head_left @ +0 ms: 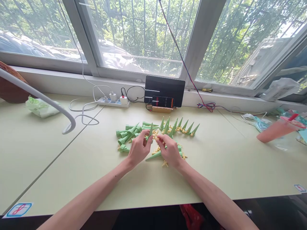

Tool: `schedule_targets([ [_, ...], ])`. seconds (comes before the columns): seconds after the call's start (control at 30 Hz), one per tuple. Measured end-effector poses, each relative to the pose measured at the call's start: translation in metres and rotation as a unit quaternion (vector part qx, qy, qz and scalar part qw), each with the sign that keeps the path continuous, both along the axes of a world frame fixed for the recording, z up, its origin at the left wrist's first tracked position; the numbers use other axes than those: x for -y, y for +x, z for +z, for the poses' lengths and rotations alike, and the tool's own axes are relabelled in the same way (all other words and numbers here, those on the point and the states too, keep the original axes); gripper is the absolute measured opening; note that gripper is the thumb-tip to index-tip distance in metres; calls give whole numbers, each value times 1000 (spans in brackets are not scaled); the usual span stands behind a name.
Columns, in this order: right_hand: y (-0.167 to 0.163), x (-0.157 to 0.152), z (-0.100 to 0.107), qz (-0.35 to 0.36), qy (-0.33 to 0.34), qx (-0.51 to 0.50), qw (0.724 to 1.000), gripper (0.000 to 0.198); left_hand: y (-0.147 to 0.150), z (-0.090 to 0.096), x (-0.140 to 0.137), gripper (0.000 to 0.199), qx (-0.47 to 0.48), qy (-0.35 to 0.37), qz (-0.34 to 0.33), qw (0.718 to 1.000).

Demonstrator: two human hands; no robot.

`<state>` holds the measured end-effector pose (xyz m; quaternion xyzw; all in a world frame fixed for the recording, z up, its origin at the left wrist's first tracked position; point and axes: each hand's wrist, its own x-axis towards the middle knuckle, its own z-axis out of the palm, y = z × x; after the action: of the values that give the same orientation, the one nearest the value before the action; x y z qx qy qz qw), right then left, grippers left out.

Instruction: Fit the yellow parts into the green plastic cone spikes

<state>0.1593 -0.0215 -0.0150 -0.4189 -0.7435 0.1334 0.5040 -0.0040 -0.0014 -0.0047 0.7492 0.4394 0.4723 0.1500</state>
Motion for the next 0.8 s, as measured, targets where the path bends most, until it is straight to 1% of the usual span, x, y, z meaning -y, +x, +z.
schedule_targets([
  [0.27,1,-1,0,-8,10,11,1000,18,0,-4,-1,16,-3,15,-1,1000],
  [0.8,1,-2,0,-10,15,1,1000,15,0,-5,-1,15,-2,16,-9,1000],
])
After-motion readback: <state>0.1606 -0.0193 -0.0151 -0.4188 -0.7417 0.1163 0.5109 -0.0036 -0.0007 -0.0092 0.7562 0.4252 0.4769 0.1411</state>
